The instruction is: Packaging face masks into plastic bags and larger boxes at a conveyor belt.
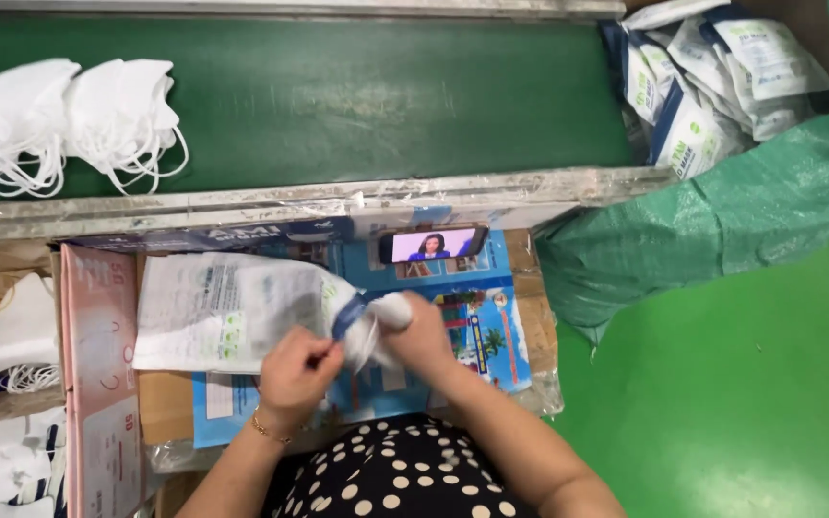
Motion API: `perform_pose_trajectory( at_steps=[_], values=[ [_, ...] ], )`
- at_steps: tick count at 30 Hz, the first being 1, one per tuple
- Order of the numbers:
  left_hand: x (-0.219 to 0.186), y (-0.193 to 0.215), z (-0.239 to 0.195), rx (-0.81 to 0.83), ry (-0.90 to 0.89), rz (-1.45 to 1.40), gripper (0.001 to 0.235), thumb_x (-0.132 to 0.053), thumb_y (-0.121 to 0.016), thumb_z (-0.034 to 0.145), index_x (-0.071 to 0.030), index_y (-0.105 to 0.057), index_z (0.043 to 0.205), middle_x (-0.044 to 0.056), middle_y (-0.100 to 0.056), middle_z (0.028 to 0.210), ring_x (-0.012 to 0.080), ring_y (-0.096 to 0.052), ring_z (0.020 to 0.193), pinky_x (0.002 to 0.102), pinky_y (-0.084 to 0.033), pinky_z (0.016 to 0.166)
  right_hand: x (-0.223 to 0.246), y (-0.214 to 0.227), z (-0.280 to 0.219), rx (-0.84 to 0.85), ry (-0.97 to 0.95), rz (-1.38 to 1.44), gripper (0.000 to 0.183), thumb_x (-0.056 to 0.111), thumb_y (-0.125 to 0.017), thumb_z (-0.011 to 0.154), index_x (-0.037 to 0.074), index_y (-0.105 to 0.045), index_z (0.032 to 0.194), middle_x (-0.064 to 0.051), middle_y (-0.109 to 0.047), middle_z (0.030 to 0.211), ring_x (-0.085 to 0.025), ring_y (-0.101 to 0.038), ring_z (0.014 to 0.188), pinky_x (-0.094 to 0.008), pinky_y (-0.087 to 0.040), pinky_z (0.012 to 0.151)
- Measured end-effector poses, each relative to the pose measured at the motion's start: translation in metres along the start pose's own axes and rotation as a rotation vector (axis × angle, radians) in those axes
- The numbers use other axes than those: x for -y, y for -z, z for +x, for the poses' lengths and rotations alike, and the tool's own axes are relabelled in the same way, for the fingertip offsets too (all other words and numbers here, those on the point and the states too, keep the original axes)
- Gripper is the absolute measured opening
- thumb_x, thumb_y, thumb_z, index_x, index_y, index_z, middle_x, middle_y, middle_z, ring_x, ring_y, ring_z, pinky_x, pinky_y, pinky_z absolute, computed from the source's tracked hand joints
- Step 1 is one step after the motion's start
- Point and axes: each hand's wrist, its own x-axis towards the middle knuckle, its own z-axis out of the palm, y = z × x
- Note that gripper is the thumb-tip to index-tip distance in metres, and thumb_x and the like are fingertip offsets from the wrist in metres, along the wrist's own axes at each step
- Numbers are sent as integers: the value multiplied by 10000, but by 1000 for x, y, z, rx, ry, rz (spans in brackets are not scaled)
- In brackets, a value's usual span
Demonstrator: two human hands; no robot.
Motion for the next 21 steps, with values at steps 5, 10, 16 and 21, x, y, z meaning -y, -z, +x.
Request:
perform_pose_trajectory(
  at_steps=[5, 10, 16, 21],
  values=[
    [0, -7, 5, 126, 295, -115, 160, -149, -771, 858, -32, -667, 827, 86, -646, 750, 216, -624, 621, 318, -508, 569, 1, 6, -5, 135, -195, 154, 266, 235, -784, 844, 71, -738, 1048, -42, -772, 937, -163, -736, 854, -297, -592, 777],
    [-10, 12, 31, 171, 486, -341, 172, -158, -738, 886, -31, -668, 978, 83, -697, 886, 230, -657, 807, 338, -527, 722, -5, 13, -15, 408, -165, 205, 215, 187, -720, 915, 80, -733, 1101, -10, -753, 951, -130, -697, 897, -292, -563, 812],
    [-16, 18, 41, 169, -5, 42, 227, -197, -777, 807, -89, -744, 1005, 72, -705, 1088, 287, -572, 1191, 474, -346, 1049, 1, 12, -20, 521, 57, -61, 273, 144, -746, 843, 82, -733, 1109, -57, -741, 1038, -173, -680, 958, -350, -555, 860],
    [13, 7, 24, 174, 199, -53, 105, -185, -709, 901, -99, -693, 958, 33, -676, 993, 237, -630, 1024, 417, -446, 924, 15, 24, -16, 578, 110, -199, 320, 219, -725, 919, 74, -691, 1202, -173, -706, 1171, -314, -673, 1073, -404, -520, 937]
  ],
)
